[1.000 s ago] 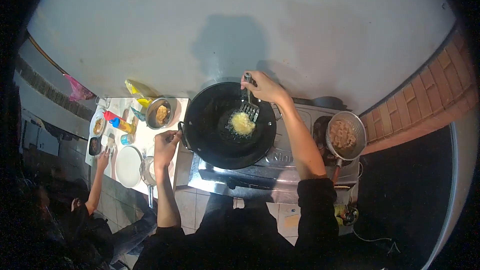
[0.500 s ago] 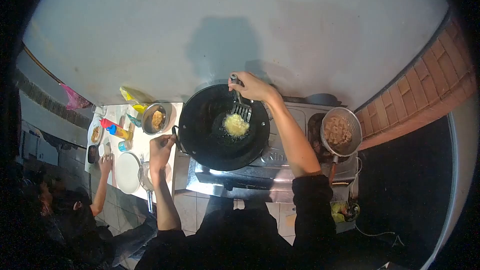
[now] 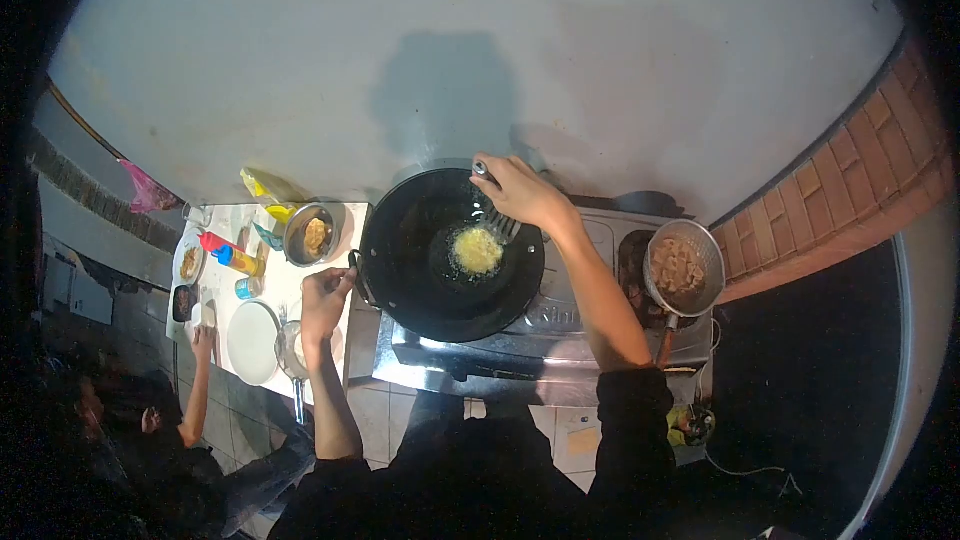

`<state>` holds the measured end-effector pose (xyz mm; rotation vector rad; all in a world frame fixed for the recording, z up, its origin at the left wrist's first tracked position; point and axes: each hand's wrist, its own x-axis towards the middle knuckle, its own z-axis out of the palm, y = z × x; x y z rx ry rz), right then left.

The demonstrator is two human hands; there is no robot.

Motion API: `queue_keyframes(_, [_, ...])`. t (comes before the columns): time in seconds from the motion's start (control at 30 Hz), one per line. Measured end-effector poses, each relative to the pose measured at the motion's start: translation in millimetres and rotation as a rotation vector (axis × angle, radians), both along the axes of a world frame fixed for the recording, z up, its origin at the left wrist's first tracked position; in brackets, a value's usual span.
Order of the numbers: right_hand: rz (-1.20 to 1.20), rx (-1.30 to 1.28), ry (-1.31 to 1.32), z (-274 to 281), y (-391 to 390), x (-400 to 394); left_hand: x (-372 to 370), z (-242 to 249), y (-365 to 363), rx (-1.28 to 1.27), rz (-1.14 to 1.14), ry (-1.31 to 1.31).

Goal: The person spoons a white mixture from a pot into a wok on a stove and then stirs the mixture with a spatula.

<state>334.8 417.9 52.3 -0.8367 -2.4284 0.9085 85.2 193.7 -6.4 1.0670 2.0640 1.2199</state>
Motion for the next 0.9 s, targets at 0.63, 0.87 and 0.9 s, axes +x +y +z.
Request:
queue_keyframes(0.63, [-0.118,0.007,0.113,-24.0,-12.1,26.0,-4.0,-2.3,0.3,0.011,-0.029,-0.011])
queue_keyframes(0.87, [-0.142,0.017,0.188,-30.0,-12.4,31.2,-5.4,-8.6,-0.5,0.005,-0.028,0.044])
queue_keyframes(0.9, [-0.178,0.008,0.185,-30.0,-12.2,33.2,-5.9,-9.6,-1.0,0.009,-0.029,0.04])
